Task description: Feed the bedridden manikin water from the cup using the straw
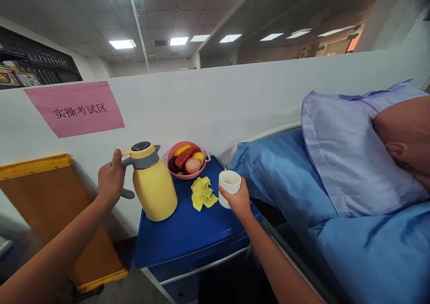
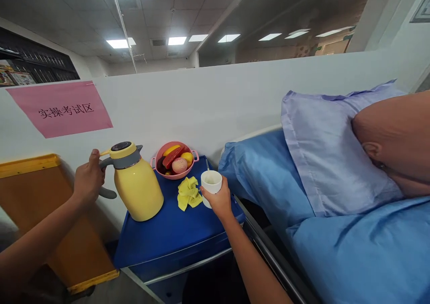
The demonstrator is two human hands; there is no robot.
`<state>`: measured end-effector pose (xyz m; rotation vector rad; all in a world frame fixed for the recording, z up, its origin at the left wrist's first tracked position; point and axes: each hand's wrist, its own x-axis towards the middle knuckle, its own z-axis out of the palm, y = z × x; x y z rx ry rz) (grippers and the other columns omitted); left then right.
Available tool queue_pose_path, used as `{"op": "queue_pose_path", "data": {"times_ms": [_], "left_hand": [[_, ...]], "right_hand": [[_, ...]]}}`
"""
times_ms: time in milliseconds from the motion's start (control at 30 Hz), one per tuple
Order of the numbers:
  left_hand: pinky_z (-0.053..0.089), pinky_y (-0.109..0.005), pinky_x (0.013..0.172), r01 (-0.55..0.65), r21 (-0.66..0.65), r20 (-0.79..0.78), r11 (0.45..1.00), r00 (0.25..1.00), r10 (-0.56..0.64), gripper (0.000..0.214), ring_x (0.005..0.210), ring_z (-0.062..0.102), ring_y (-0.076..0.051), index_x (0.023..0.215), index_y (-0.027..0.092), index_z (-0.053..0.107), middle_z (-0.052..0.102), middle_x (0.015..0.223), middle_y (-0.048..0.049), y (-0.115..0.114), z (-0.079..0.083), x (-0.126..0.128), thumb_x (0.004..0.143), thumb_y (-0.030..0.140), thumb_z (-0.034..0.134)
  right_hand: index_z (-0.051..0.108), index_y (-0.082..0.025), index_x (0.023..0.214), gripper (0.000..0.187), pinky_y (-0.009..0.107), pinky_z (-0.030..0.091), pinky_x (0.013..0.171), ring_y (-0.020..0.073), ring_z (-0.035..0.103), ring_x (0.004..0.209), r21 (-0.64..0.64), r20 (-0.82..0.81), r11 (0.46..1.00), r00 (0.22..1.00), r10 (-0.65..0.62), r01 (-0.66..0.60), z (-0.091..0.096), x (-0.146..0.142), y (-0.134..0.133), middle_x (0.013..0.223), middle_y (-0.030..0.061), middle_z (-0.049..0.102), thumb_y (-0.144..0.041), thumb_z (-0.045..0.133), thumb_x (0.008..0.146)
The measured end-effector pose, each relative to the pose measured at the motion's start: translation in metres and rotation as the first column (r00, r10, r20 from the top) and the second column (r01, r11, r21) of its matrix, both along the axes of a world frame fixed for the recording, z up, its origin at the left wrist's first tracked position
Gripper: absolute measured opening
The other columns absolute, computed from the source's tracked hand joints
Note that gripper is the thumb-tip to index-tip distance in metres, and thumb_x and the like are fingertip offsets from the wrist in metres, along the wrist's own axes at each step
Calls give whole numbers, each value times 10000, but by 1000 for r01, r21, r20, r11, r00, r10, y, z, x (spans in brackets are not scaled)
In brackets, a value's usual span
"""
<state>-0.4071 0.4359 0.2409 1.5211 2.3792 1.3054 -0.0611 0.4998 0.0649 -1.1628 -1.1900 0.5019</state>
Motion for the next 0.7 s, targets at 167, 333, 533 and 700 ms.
{"op": "queue_pose_path", "data": {"times_ms": [167,333,533,700], "left_hand": [[436,-371,548,-40,-12,-31,999,999,39,674,623,549,-228,587,231,437,554,623,-76,-3,5,5,932,684,77],[351,-335,484,-50,113,36,992,998,46,688,536,480,-198,541,229,431,498,534,-50,-1,4,9,913,748,174],[289,-308,454,-86,190,108,978,992,67,699,491,424,-181,499,221,437,454,474,-35,7,1,9,897,766,255],[444,-368,532,-102,352,262,930,965,7,610,549,510,-205,644,214,496,510,582,-30,-3,-23,0,926,693,245]], "right_hand": [[536,-182,1167,655,443,519,882,305,667,999,-35,0,999,1000,-32,32,-1,3,17,1095,130,704,-475,790,640],[542,-191,1156,668,461,526,864,335,673,1014,-75,5,995,998,-68,68,-2,2,38,1097,143,712,-500,792,620],[542,-205,1163,704,485,528,874,361,670,1040,-81,-15,993,996,-84,82,-9,-3,48,1110,148,713,-513,797,584],[537,-199,1177,706,490,528,885,358,668,1044,-62,-29,995,996,-81,79,-10,3,43,1118,152,714,-503,795,594]]}}
